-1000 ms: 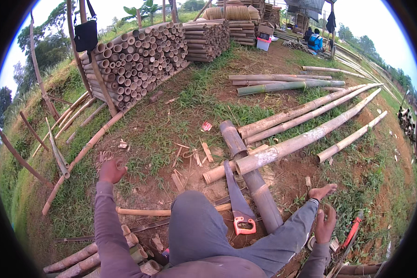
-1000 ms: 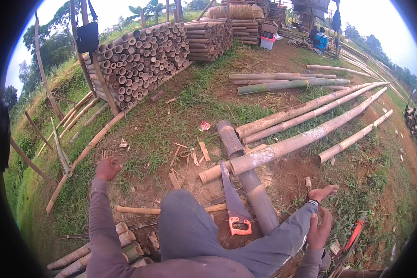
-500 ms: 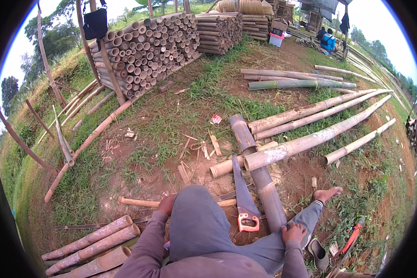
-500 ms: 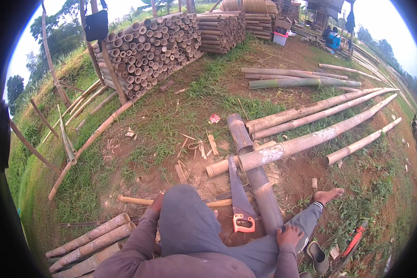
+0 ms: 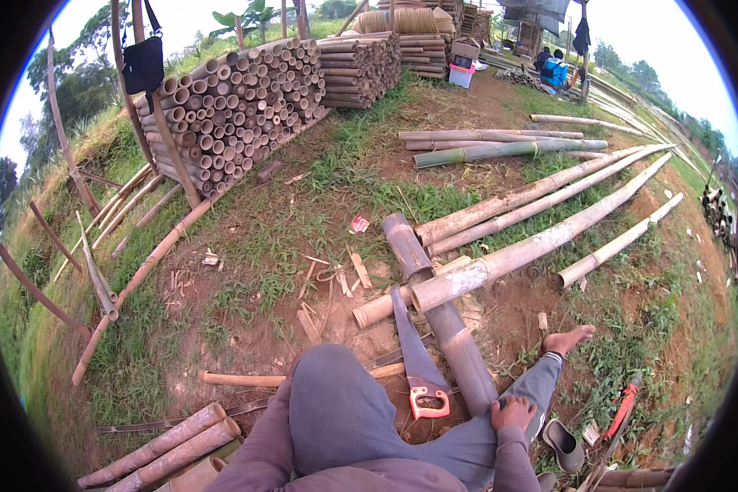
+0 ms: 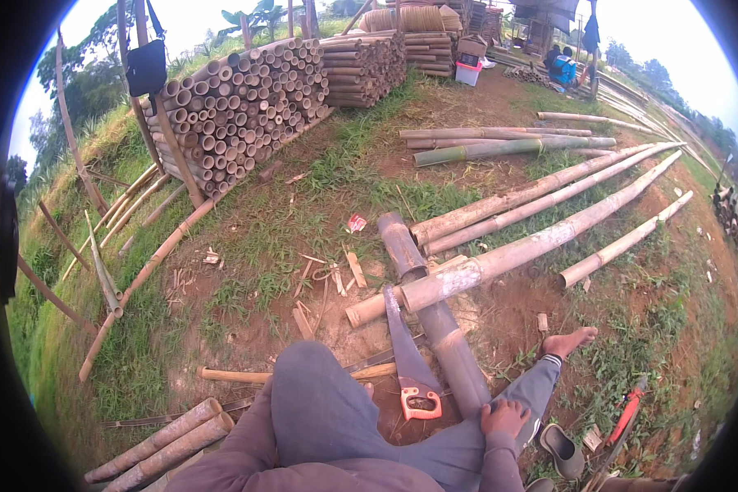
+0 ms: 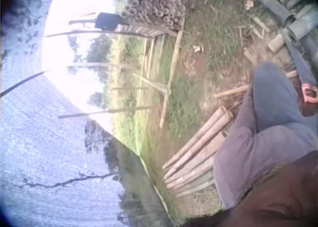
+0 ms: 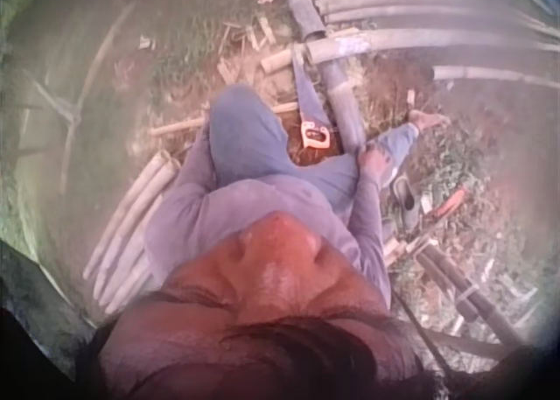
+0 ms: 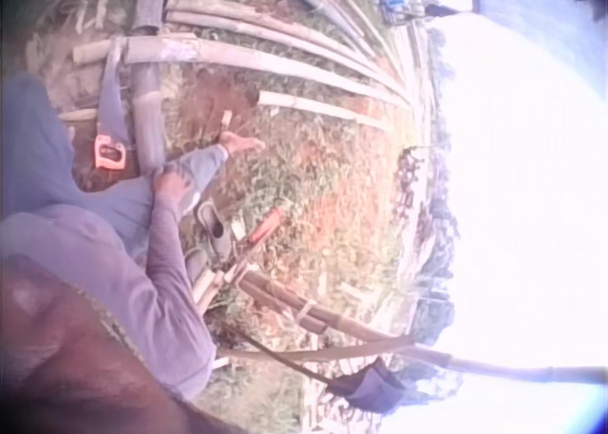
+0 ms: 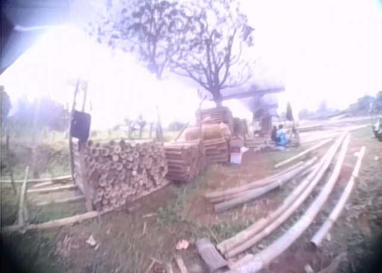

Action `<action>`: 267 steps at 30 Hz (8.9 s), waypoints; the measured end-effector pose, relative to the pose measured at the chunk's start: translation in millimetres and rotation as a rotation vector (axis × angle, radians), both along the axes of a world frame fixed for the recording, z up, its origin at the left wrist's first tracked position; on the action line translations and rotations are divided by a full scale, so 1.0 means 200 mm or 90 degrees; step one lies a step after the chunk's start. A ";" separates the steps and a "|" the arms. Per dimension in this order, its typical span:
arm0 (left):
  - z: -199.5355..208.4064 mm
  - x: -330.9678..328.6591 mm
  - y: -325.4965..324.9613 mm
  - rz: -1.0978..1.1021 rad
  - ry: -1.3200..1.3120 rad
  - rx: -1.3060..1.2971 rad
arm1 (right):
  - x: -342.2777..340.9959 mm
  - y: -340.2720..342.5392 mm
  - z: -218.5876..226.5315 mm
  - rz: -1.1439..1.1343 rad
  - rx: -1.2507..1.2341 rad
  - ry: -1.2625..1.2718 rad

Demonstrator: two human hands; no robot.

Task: The person sits on the ground and uses a hand saw to cut long bamboo poles into shorter sections. They position the bamboo on a makeshift stand, saw through it, and then move the cut pieces aside.

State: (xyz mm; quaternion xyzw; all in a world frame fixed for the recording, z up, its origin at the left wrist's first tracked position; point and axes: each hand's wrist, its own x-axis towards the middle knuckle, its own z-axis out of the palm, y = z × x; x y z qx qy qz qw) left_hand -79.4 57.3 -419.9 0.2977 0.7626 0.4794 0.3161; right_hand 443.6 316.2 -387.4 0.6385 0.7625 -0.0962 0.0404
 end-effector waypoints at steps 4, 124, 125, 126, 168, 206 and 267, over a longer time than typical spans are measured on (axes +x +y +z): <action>0.12 -0.02 0.10 0.053 -0.096 -0.016 | -0.01 0.01 0.01 -0.006 -0.008 0.004; 1.26 0.39 0.71 -0.603 0.467 -0.087 | -0.02 0.03 0.05 -0.021 -0.059 -0.004; 1.27 0.39 0.71 -0.605 0.467 -0.086 | -0.02 0.03 0.04 -0.021 -0.057 -0.003; 1.27 0.40 0.71 -0.603 0.467 -0.088 | -0.02 0.03 0.05 -0.022 -0.055 -0.001; 1.89 0.92 0.63 -0.712 -0.013 0.627 | -0.06 0.03 0.12 -0.023 -0.080 -0.030; 1.72 1.25 0.61 -0.762 -0.219 1.101 | -0.06 0.01 0.06 -0.013 -0.016 -0.015; 1.75 1.22 0.68 -0.766 -0.335 1.052 | -0.11 0.03 0.07 0.003 -0.036 -0.029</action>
